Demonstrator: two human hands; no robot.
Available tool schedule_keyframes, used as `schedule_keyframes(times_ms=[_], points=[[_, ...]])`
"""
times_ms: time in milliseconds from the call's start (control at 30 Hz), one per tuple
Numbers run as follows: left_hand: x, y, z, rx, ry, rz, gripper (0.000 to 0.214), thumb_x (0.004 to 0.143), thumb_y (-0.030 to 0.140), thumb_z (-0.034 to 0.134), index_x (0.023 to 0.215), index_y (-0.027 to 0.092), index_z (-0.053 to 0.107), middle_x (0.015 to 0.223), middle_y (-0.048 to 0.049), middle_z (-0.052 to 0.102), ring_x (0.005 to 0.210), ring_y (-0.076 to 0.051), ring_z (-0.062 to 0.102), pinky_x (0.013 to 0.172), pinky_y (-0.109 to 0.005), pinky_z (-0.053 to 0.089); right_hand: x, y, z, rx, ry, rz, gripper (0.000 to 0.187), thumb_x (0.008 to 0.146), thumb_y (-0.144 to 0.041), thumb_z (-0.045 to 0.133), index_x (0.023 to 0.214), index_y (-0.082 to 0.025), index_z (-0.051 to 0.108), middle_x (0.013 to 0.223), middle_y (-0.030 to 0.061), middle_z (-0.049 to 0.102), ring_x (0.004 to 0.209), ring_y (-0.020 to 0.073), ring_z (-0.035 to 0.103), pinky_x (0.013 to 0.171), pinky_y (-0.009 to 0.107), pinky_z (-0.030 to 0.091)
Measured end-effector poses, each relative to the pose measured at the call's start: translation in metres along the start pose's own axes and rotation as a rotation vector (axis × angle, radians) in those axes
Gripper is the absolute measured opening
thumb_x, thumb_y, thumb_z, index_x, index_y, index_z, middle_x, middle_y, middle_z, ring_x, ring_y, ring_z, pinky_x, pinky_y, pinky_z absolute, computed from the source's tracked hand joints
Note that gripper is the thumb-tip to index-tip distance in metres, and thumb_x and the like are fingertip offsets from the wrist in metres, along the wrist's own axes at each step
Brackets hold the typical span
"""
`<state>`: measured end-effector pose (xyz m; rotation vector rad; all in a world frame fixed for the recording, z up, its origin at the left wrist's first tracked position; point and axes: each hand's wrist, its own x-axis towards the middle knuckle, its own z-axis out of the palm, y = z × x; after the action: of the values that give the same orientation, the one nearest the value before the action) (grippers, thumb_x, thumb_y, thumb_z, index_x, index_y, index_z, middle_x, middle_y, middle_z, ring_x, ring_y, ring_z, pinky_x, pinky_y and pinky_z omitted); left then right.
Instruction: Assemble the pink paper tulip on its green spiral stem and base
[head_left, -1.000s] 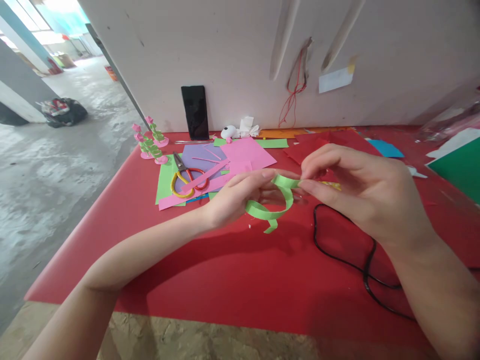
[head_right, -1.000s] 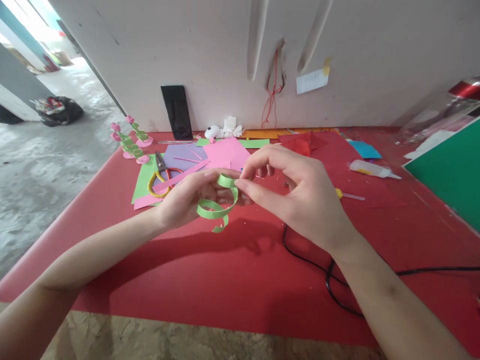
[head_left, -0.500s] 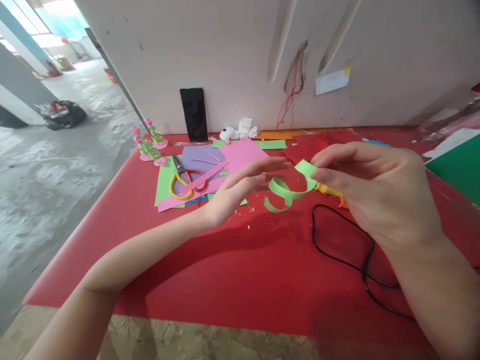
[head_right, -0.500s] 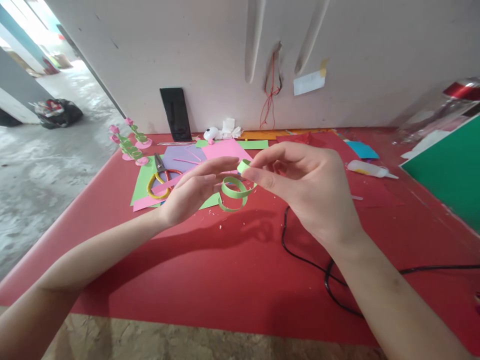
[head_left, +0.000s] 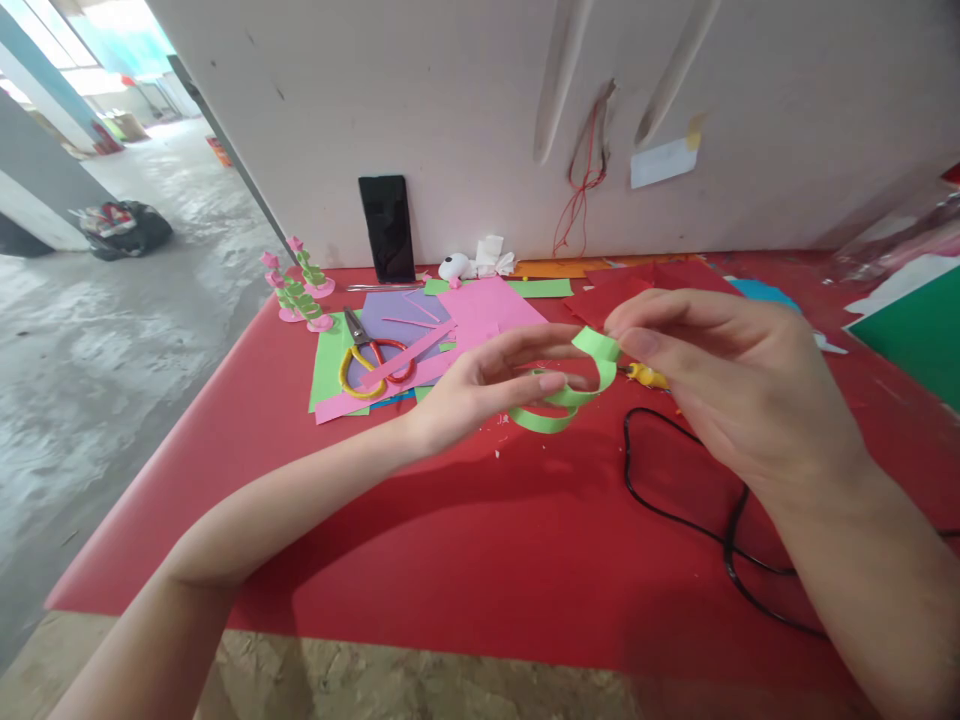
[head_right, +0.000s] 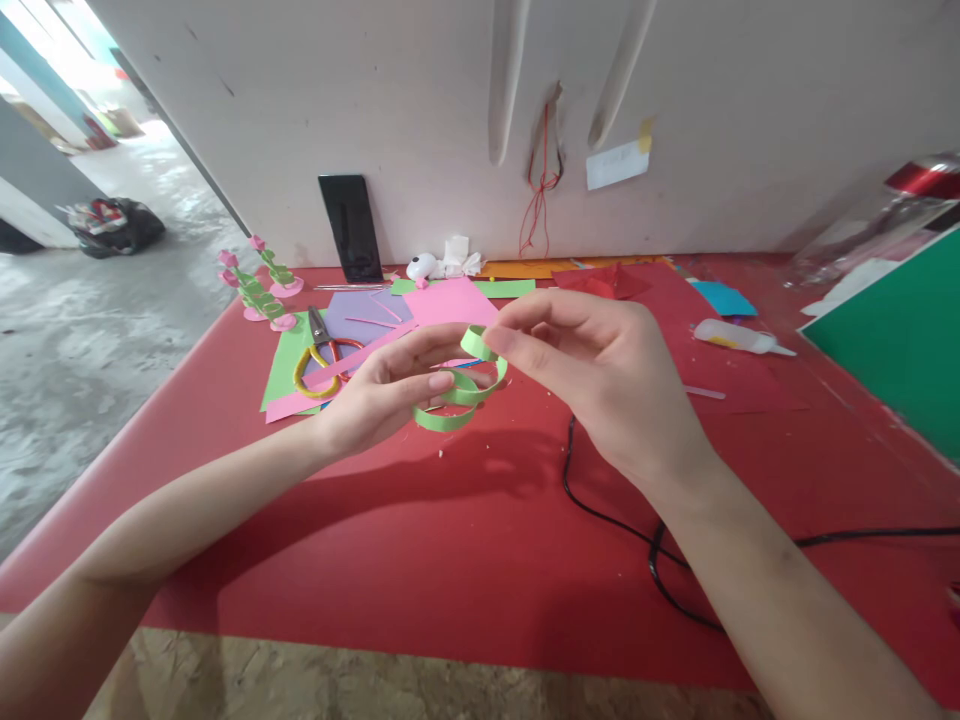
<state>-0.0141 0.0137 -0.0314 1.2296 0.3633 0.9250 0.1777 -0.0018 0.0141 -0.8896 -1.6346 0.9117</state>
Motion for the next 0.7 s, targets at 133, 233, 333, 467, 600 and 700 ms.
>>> schedule_keyframes(times_ms=[133, 233, 333, 467, 600, 700], points=[[0.0003, 0.0009, 0.0026, -0.018, 0.007, -0.016, 0.033, 0.081, 0.030, 0.072, 0.113, 0.028, 0.063, 0.119, -0.0037, 0.068, 0.107, -0.021, 0.067, 0.087, -0.030, 0.053, 0.0009, 0.0000, 0.0006, -0.001, -0.042, -0.018, 0.010, 0.085, -0.022, 0.064, 0.077, -0.023, 0.069, 0.079, -0.0024, 0.062, 0.076, 0.0064, 0.054, 0.068, 0.021, 0.043], [-0.0002, 0.0003, 0.0043, -0.020, 0.005, -0.009, 0.033, 0.080, 0.030, 0.073, 0.111, 0.027, 0.063, 0.120, -0.0040, 0.068, 0.107, -0.021, 0.068, 0.092, -0.033, 0.051, 0.0019, -0.0011, 0.0013, -0.002, -0.065, -0.030, 0.011, 0.086, -0.024, 0.064, 0.077, -0.021, 0.068, 0.080, -0.0011, 0.061, 0.077, 0.0073, 0.053, 0.067, 0.022, 0.042], [-0.0011, 0.0004, 0.0057, -0.012, 0.016, -0.002, 0.034, 0.079, 0.034, 0.074, 0.111, 0.027, 0.064, 0.123, -0.0037, 0.066, 0.107, -0.022, 0.068, 0.095, -0.035, 0.049, 0.0021, -0.0018, 0.0016, 0.004, -0.092, -0.037, 0.011, 0.086, -0.026, 0.064, 0.076, -0.021, 0.066, 0.082, -0.0005, 0.061, 0.078, 0.0078, 0.053, 0.069, 0.023, 0.043], [-0.0015, 0.0029, 0.0062, 0.042, 0.065, 0.000, 0.034, 0.082, 0.046, 0.067, 0.110, 0.026, 0.067, 0.116, -0.0024, 0.070, 0.116, -0.022, 0.063, 0.102, -0.035, 0.044, 0.0014, -0.0012, 0.0017, 0.030, -0.120, -0.036, 0.012, 0.087, -0.026, 0.063, 0.076, -0.023, 0.067, 0.085, -0.0019, 0.061, 0.084, 0.0076, 0.053, 0.073, 0.022, 0.043], [-0.0005, 0.0058, 0.0051, 0.086, 0.091, -0.010, 0.036, 0.082, 0.049, 0.066, 0.107, 0.024, 0.070, 0.110, -0.0028, 0.072, 0.114, -0.022, 0.062, 0.102, -0.035, 0.044, 0.0020, -0.0008, 0.0023, 0.014, -0.142, -0.038, 0.010, 0.086, -0.027, 0.064, 0.076, -0.026, 0.067, 0.086, -0.0018, 0.060, 0.084, 0.0089, 0.054, 0.074, 0.024, 0.042], [-0.0004, 0.0059, 0.0044, 0.097, 0.100, -0.053, 0.039, 0.077, 0.050, 0.071, 0.107, 0.024, 0.070, 0.110, -0.0024, 0.071, 0.107, -0.020, 0.065, 0.093, -0.033, 0.048, 0.0029, -0.0008, 0.0030, -0.058, -0.143, -0.054, 0.011, 0.084, -0.032, 0.066, 0.074, -0.027, 0.067, 0.087, -0.0011, 0.060, 0.085, 0.0110, 0.055, 0.074, 0.027, 0.043]])
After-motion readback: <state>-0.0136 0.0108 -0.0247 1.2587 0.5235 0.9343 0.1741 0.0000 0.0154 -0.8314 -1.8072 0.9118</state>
